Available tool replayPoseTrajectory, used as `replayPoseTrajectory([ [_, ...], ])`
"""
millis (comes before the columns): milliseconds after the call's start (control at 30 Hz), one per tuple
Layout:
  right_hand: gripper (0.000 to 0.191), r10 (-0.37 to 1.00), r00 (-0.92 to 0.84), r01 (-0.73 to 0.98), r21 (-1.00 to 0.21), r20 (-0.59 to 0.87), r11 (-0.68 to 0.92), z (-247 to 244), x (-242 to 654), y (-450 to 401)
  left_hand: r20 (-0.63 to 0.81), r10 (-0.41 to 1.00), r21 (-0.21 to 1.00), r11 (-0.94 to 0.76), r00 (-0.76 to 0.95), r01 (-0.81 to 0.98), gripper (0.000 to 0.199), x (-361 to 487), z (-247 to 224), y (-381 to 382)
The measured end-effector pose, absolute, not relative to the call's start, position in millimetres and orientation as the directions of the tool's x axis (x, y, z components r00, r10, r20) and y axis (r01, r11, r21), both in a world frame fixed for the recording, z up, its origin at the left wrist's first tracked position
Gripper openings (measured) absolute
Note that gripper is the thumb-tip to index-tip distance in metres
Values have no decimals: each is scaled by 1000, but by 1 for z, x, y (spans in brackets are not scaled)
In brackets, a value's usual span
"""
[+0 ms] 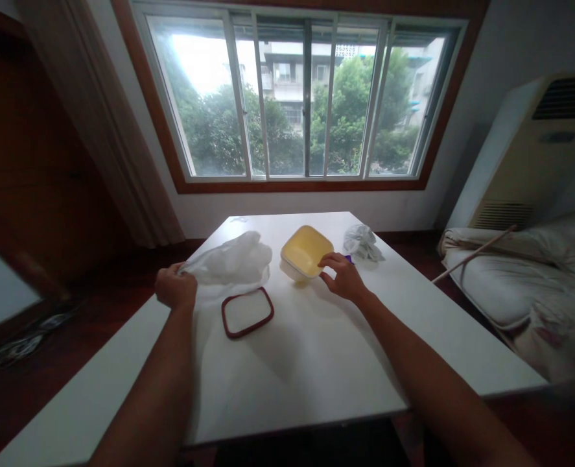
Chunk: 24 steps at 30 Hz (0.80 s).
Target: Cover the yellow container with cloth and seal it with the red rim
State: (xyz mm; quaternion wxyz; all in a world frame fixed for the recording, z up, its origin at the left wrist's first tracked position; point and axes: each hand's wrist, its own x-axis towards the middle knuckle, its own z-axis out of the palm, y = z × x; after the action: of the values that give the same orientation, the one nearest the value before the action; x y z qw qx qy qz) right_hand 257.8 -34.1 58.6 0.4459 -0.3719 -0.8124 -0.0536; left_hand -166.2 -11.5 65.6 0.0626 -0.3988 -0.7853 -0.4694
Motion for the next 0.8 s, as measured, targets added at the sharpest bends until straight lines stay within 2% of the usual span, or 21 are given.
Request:
replayPoseTrajectory([
  [100, 16, 585, -277, 662, -289, 762, 691, 58, 264, -32, 410, 610, 624, 354, -678, 696, 49, -169, 62, -15],
  [200, 15, 605, -234, 680, -317, 761, 661, 59, 267, -31, 506, 614, 587, 271, -606, 763, 52, -163, 73, -12],
  [267, 14, 610, -221, 693, -317, 761, 647, 60, 268, -31, 506, 692, 590, 157, -515, 792, 50, -155, 85, -9],
  [333, 14, 613, -216, 703, -315, 760, 638, 60, 268, -31, 425, 843, 589, 19, -330, 808, 50, -142, 92, -10],
  [400, 15, 617, -210, 710, -316, 758, 630, 60, 267, -31, 352, 934, 502, -136, -58, 854, 69, -122, 93, -14],
  [467, 14, 620, -205, 714, -317, 757, 624, 59, 268, -31, 249, 957, 413, -246, 151, 877, 90, -97, 86, -23],
  [567, 14, 620, -206, 715, -316, 757, 624, 59, 268, -31, 23, 971, 302, -233, 237, 925, 102, -65, 70, -34],
  [633, 14, 617, -208, 712, -315, 759, 628, 60, 268, -32, -35, 971, 267, -220, 237, 938, 95, -55, 61, -37],
  [800, 14, 609, -197, 710, -316, 768, 629, 61, 268, -33, 65, 951, 335, -307, 304, 891, 40, -55, 52, -28],
])
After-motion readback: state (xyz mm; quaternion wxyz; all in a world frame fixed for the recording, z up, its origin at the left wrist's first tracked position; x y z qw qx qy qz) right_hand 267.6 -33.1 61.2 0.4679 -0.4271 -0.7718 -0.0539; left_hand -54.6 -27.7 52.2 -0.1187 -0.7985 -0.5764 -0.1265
